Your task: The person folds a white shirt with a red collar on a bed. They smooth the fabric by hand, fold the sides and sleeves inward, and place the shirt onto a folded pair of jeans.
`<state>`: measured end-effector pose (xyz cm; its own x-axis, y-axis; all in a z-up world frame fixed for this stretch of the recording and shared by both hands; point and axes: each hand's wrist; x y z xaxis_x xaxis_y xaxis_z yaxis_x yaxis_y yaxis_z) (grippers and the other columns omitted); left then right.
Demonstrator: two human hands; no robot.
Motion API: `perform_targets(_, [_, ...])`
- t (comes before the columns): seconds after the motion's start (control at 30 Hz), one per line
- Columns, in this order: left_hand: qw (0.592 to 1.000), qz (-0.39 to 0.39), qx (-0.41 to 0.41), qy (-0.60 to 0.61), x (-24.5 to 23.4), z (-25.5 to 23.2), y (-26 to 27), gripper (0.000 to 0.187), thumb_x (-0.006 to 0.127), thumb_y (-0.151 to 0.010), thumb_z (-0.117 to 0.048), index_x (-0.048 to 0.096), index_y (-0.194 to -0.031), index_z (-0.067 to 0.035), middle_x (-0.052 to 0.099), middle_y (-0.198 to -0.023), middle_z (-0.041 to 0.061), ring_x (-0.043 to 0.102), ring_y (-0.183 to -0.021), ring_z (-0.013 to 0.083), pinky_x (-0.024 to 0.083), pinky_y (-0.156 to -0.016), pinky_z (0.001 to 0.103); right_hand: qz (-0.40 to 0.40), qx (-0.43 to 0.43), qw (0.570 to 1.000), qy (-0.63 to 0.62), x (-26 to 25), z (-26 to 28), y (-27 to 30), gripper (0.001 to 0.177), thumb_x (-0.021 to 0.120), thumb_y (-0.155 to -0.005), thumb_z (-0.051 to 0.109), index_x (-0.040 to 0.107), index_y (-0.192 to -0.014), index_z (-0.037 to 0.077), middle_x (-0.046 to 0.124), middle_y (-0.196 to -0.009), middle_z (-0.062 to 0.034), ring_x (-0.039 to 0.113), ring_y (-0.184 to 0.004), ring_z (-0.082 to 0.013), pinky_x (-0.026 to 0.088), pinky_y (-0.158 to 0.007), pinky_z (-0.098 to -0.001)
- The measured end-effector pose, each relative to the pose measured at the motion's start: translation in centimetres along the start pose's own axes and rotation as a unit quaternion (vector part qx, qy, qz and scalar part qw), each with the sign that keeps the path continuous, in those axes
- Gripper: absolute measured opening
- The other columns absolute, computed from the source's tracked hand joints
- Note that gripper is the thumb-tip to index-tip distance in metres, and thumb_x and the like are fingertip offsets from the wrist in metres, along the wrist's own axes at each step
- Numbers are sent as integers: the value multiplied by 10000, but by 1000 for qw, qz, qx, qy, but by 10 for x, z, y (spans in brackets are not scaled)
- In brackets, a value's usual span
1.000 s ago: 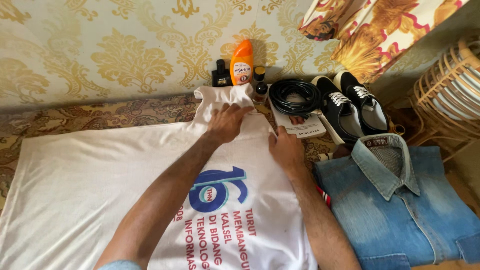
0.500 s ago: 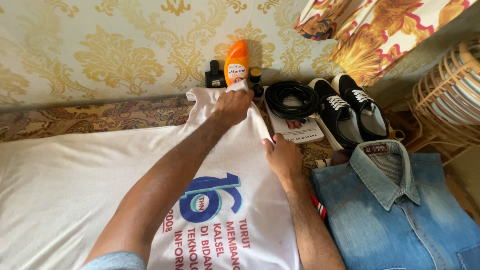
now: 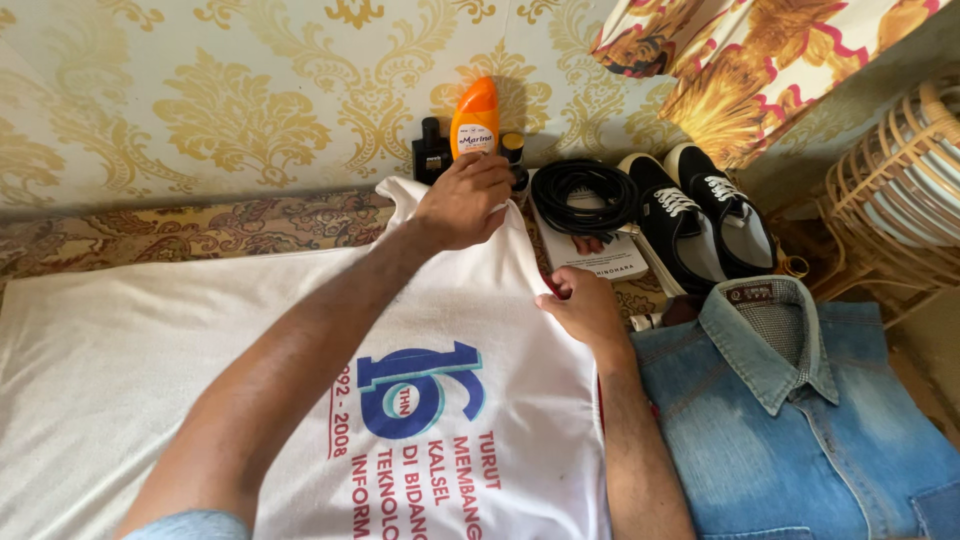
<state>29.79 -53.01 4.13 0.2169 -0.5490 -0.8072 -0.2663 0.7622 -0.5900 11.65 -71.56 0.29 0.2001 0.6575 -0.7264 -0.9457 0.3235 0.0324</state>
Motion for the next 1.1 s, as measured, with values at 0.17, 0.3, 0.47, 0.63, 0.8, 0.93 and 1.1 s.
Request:
perform_targets(0.17, [960, 230, -127, 97, -46, -9, 2, 209, 620, -1029, -319, 631, -1101, -124, 741, -972, 128, 715, -977, 336, 553, -921, 484, -27, -22, 999, 38, 8, -9, -5, 358, 835, -754, 289, 741, -997, 43, 764, -821, -114, 730, -710, -220, 556, -664, -362])
perform_targets(0.3, [960, 251, -103, 75, -81, -24, 4, 352, 705, -899, -395, 628, -1099, -116, 733, -941, 132, 710, -923, 350, 554, -809, 513, -36, -48, 997, 52, 10, -14, -7, 344, 843, -757, 306, 743, -967, 52, 754, -804, -123, 727, -715, -249, 549, -660, -381])
perform_targets(0.47, [925, 363, -101, -57, -95, -36, 5, 311, 748, -841, -381, 728, -1019, -126, 737, -1026, 119, 720, -992, 321, 581, -853, 485, -23, -35, 997, 66, 7, -14, -6, 352, 855, -778, 330, 736, -938, 39, 727, -765, -120, 705, -686, -249, 535, -637, -389])
perform_targets(0.63, [980, 163, 0, 116, -107, -39, 11, 309, 827, -695, -314, 774, -926, -115, 719, -976, 149, 698, -956, 365, 558, -797, 492, -25, -31, 999, -11, 6, -13, -6, 297, 856, -749, 286, 761, -940, 80, 750, -764, -69, 710, -675, -172, 548, -625, -321])
perform_targets(0.8, [939, 244, -17, 242, -129, -81, 32, 196, 756, -838, -284, 749, -965, -135, 767, -863, 99, 759, -815, 307, 590, -731, 477, -44, -62, 997, -19, 11, -19, -8, 251, 847, -746, 224, 767, -924, 66, 746, -754, -69, 703, -668, -160, 542, -624, -303])
perform_targets(0.93, [945, 257, -21, 202, -141, -127, 48, 243, 742, -876, -269, 714, -1089, -157, 753, -788, 137, 737, -723, 337, 584, -682, 510, -48, -70, 996, -14, 9, -19, -9, 238, 823, -713, 167, 777, -927, 73, 733, -733, -65, 689, -646, -161, 533, -607, -313])
perform_targets(1.1, [941, 288, -52, 171, -120, -167, 76, 266, 716, -892, -229, 683, -1129, -111, 744, -811, 148, 730, -686, 316, 590, -634, 482, -37, -50, 998, 14, 3, -13, -6, 219, 862, -736, 200, 787, -905, 83, 713, -684, -88, 659, -605, -182, 514, -587, -334])
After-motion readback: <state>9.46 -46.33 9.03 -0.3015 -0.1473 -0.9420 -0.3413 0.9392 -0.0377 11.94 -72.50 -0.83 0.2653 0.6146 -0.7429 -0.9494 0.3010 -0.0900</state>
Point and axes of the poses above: each hand's wrist, its own y-axis away from the middle knuckle, its own x-axis out of the palm, z = x × y
